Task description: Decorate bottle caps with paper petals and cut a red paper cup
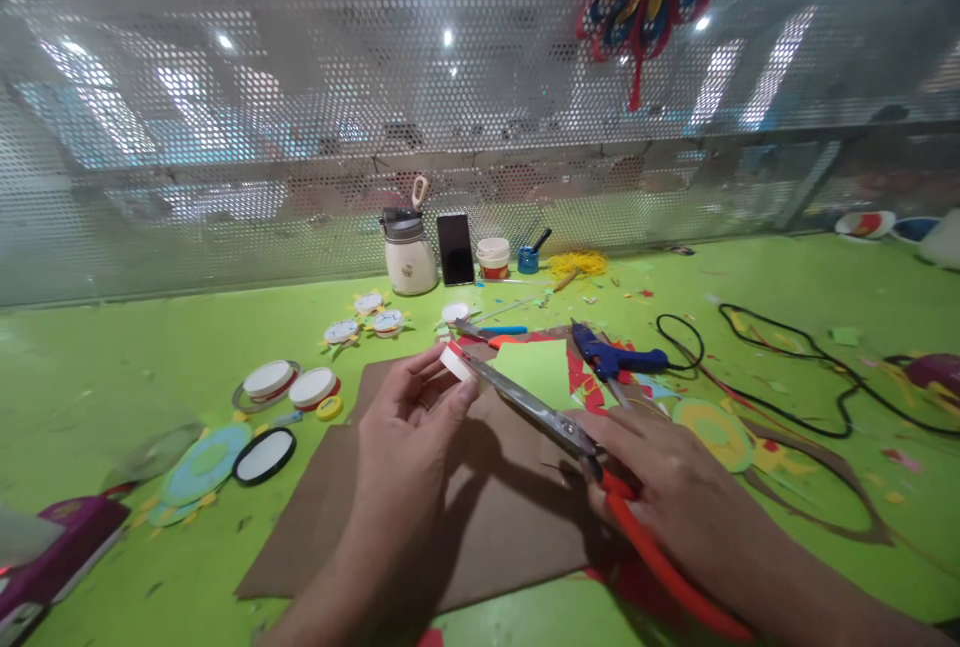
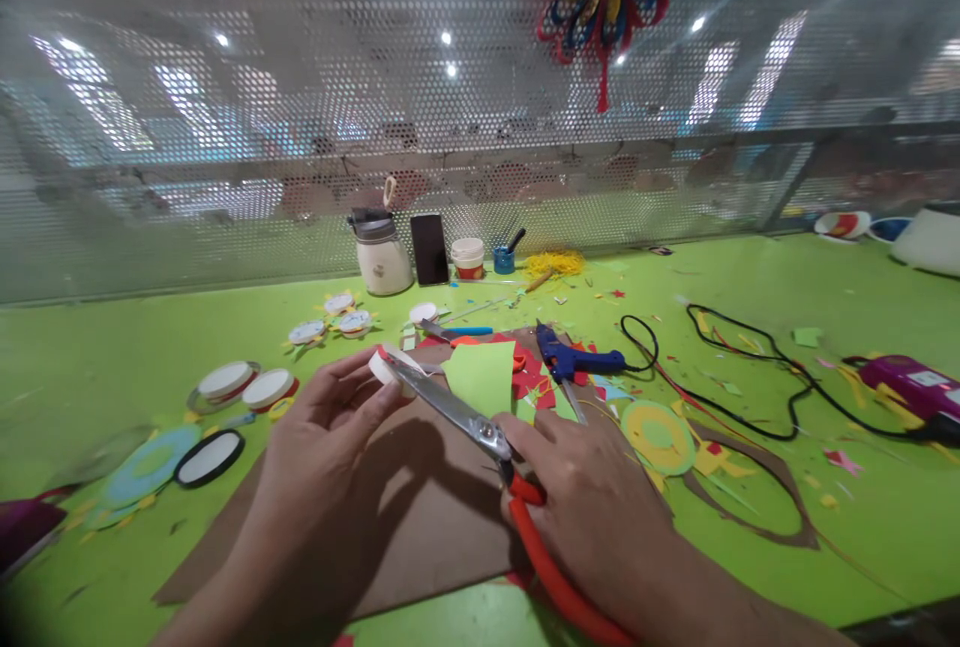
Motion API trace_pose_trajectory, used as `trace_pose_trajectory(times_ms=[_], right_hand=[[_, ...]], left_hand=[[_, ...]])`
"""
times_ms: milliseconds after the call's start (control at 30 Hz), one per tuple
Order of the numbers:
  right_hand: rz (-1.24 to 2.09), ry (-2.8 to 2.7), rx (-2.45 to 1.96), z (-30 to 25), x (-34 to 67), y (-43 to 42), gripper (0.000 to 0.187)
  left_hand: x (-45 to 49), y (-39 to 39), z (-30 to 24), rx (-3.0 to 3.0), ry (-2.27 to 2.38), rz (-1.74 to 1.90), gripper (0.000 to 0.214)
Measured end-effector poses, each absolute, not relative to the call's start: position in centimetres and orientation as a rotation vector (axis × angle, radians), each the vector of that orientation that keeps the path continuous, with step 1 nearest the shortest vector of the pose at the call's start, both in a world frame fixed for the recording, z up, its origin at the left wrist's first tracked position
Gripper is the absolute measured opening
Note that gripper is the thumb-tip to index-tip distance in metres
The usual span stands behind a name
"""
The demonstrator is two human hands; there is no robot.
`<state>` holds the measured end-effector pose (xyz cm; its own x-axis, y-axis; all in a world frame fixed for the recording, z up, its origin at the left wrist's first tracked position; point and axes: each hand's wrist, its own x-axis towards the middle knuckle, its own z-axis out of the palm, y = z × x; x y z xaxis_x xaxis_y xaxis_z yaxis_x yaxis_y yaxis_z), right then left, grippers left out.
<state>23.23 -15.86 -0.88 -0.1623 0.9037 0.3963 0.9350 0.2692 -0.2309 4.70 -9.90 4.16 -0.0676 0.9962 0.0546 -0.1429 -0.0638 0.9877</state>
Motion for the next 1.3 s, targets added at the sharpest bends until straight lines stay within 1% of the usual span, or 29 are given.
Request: trace_pose_trajectory(times_ms=[233, 533, 800, 933, 1067, 1167, 1300], right_hand=[[-0.091, -2.059, -1.679, -1.0, 23.0, -15.8, 0.039], [-0.029, -2.092, -1.707, -1.3, 23.3, -15.9, 0.047], [-0.010, -2.073, -1.751, -0.5, 23.1, -15.8, 0.046], [-0.028, -2.074, -1.693, -0.6, 23.0, -15.8, 0.043], [0.058, -2.046, -1.675, -1.0, 22.9, -15.8, 0.039], [0.126, -1.982, -1.674, -1.1, 22.8, -15.6, 0.032], [0.246, -1.904, -1.684, -0.7, 22.8, -15.2, 0.021]], left_hand=[[4.6, -10.0, 4.1, 1.112, 1.083, 1.375, 0.046], [4.6, -9.9, 3.8, 1.116, 1.096, 1.347, 0.048], [4.6, -9.9, 4.0, 1.097, 1.098, 1.339, 0.045], [4.7, -10.0, 4.2, 1.068, 1.084, 1.308, 0.045], [4.8, -10.2, 4.3, 1.041, 1.097, 1.280, 0.042], [4.7, -10.2, 4.2, 1.035, 1.102, 1.259, 0.040], [4.0, -9.1, 3.6, 0.993, 1.038, 1.286, 0.048]])
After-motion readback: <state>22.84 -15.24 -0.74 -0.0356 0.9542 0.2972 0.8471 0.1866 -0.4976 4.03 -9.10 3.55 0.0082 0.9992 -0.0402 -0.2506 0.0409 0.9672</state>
